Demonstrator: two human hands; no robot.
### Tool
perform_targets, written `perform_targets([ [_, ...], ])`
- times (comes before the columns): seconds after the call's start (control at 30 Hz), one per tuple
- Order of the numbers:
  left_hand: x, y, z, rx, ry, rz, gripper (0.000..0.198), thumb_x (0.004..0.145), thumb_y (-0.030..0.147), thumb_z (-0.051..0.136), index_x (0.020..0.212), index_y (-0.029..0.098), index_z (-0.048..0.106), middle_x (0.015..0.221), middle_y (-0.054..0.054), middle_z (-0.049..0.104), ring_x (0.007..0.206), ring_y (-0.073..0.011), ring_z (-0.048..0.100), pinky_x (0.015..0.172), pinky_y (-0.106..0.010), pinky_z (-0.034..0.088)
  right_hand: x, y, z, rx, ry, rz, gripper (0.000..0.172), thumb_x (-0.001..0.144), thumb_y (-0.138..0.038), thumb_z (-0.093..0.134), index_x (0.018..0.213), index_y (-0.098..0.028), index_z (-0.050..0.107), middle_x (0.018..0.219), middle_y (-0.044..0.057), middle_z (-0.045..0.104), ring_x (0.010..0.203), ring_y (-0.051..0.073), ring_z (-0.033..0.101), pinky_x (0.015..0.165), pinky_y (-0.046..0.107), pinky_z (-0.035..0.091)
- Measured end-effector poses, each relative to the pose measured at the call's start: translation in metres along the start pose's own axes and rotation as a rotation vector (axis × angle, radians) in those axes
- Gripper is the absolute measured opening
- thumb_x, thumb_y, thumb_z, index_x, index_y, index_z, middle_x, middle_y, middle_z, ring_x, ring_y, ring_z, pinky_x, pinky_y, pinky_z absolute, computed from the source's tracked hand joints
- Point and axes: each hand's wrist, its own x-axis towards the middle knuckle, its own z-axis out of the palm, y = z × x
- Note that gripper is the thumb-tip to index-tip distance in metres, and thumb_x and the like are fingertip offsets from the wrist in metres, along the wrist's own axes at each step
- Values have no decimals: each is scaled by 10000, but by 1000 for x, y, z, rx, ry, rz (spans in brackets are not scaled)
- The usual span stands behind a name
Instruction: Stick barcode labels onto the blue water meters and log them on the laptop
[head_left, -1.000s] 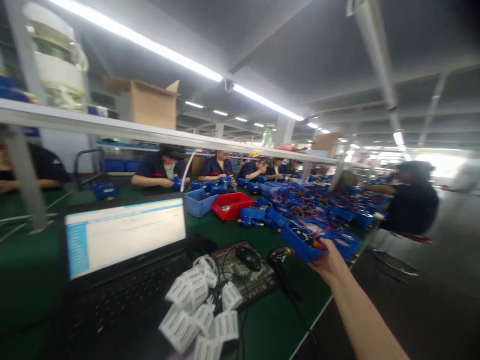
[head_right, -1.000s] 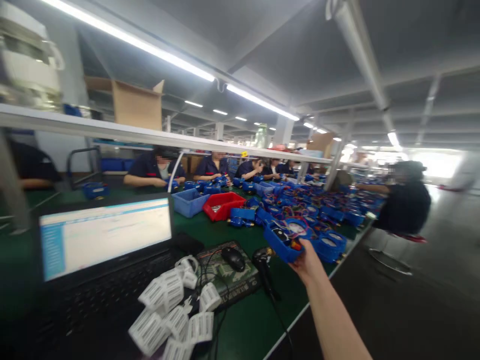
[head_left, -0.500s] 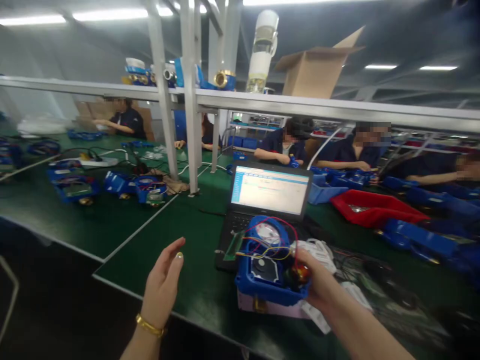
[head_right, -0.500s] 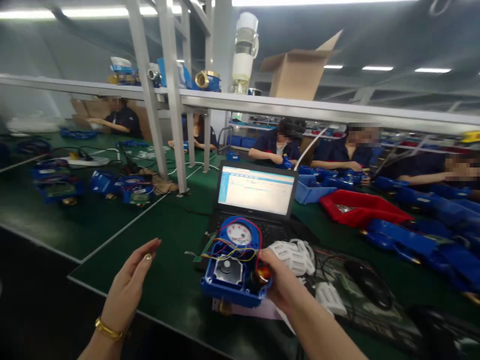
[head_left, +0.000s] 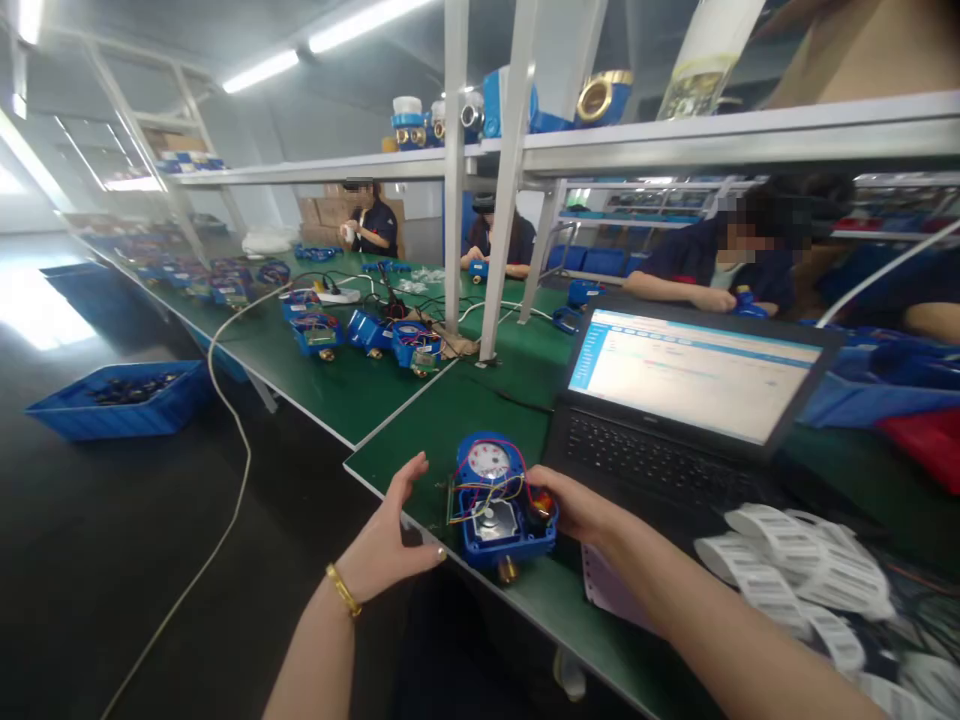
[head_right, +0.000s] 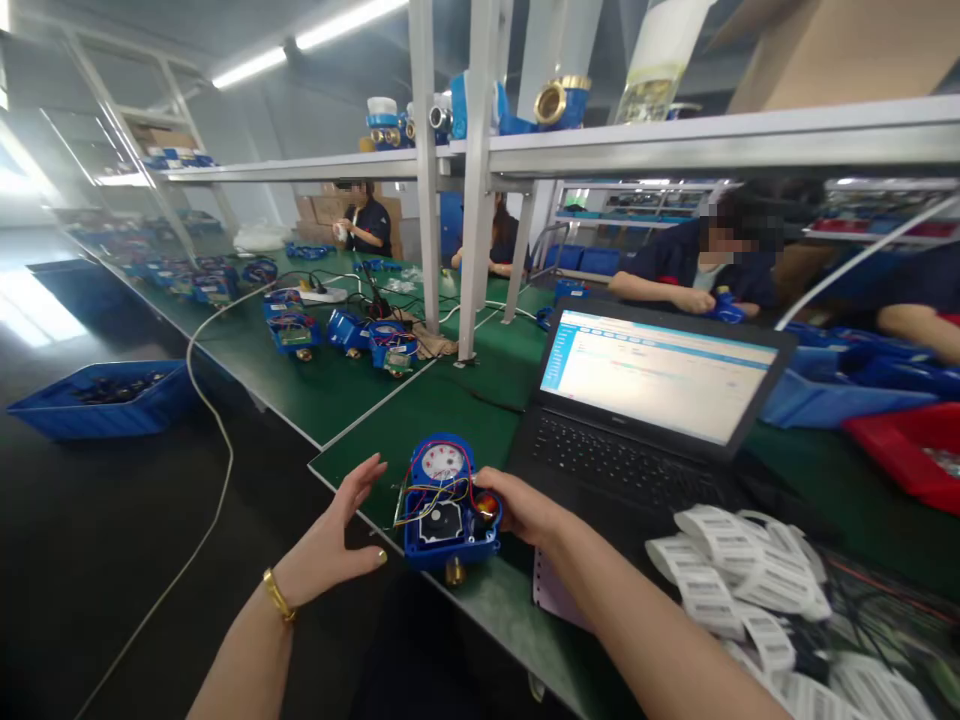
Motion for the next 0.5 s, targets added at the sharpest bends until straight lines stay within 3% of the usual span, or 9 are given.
perform_targets([
  [0.1,8,-12,13,-18,-2,7,1047,632,186,699,1464,232,66,1476,-131,273,1394,-271,226,1179,-497,103,0,-8,-1,-54,22,20,195,719,-317,532,760,-140,604,647,40,627,556,147,585,540,221,485],
  [0.23,16,-19,26,-143,47,33,980,633,148,647,1439,231,97,1342,-115,414,1301,-256,374,1167,-487,168,-6,-14,-3,-150,112,-29,224,761,-341,564,838,-138,622,687,52,640,573,167,594,506,231,472],
  [0.33,11,-15,23,-140,117,52,913,661,174,656,1422,227,153,1275,-95,465,1258,-244,421,1166,-465,188,-19,-15,-4,-220,243,-146,258,794,-394,580,857,-150,634,783,72,657,691,196,615,571,252,487],
  [0.4,5,-6,18,-91,171,73,876,689,191,667,1418,238,183,1281,-91,469,1251,-243,430,1159,-460,212,-33,-15,0,-287,379,-339,232,792,-380,596,884,-172,642,904,72,663,839,207,611,708,270,501],
  [0.5,-3,20,9,-4,265,136,846,715,229,697,1415,244,222,1281,-100,481,1225,-261,455,1123,-480,273,-55,-13,16,-566,462,-849,236,805,-328,600,999,-207,656,1011,60,654,911,213,599,799,301,492],
])
